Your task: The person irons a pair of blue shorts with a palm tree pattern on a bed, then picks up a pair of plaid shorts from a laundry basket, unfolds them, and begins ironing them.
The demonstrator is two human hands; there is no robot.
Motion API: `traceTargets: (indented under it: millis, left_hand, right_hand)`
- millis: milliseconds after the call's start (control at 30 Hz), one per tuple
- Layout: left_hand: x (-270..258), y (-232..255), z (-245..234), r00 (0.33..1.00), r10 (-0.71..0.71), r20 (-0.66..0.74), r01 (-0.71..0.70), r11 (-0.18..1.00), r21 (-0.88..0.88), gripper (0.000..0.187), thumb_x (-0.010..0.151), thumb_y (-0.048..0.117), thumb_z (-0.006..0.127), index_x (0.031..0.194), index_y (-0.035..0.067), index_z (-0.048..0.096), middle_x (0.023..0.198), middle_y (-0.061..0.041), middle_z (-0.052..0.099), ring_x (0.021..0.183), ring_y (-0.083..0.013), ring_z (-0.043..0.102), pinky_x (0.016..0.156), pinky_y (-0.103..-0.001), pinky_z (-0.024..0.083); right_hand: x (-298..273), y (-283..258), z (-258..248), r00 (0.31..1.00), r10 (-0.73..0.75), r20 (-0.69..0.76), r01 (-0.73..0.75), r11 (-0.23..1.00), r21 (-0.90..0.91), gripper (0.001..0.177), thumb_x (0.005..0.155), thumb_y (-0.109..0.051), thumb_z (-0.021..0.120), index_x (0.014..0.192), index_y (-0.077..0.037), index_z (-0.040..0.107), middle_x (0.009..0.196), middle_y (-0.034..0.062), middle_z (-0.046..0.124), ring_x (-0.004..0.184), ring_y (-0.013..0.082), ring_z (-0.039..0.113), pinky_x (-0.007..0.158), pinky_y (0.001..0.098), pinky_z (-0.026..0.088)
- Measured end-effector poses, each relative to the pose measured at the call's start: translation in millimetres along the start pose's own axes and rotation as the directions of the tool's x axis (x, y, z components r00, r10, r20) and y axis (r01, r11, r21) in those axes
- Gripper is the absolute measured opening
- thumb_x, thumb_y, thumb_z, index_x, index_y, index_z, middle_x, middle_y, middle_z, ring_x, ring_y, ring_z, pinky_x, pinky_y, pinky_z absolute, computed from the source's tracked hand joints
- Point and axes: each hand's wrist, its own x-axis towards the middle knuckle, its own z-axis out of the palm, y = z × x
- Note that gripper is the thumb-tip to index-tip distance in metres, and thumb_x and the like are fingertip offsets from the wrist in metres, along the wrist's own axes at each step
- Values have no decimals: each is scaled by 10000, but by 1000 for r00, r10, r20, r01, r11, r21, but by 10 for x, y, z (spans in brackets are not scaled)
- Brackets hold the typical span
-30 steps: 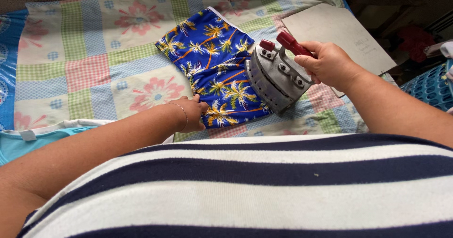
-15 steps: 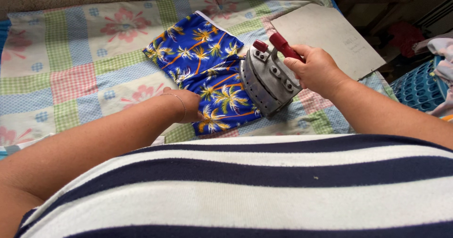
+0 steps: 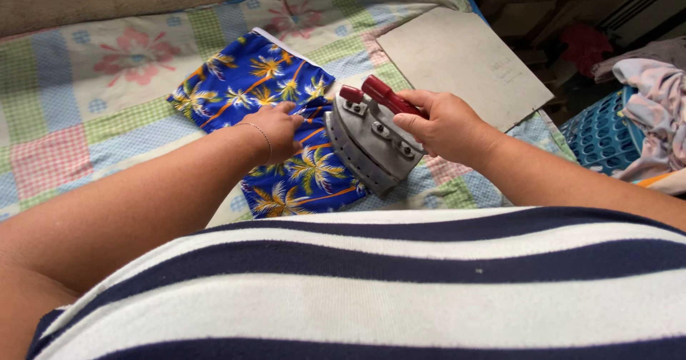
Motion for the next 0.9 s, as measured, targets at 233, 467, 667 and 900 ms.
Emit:
traceTargets:
  millis: [233, 467, 667, 900]
  left_hand:
    - [521, -35, 55, 995, 91, -29, -92, 995, -42, 460, 923, 238, 616, 1382, 242, 632, 1670, -34, 274, 1385, -341, 441, 1147, -449, 405]
    - [933, -93, 97, 978, 206, -37, -205, 978, 31, 465, 885, 83, 568, 1316, 206, 694, 1638, 17, 368, 1340, -318, 484, 1127, -420, 431]
    - [976, -115, -95, 984, 176, -5, -175, 982, 74, 459, 899, 143, 644, 1349, 230, 669, 1560, 69, 467, 1343, -262, 482, 1097, -455, 457]
    - [1015, -149, -61, 989, 142, 35, -145, 987, 74, 545, 926, 83, 594, 1445, 250, 581, 1632, 66, 368, 1400, -274, 430, 1108, -535, 409]
  right_hand:
    - [0, -41, -20, 1000, 18, 11, -17, 999, -44, 461, 954, -200, 633, 1409, -131, 620, 655, -18, 548, 519, 97, 461, 466, 283, 405]
    - [0, -98, -34, 1000, 17, -4, -17, 991, -130, 458, 952, -250, 635, 1391, -120, 618, 703, 4, 634, 540, 95, 528, 494, 269, 470]
    - [-15, -200, -22, 997, 67, -25, -70, 982, -175, 472, 935, -266, 620, 1389, -136, 606, 704, 52, 679, 476, 122, 530, 441, 294, 464]
    - [74, -105, 9, 978, -202, -52, 183, 950, -253, 430, 984, -254, 644, 1366, -57, 626, 957, 59, 753, 808, 138, 685, 722, 309, 552]
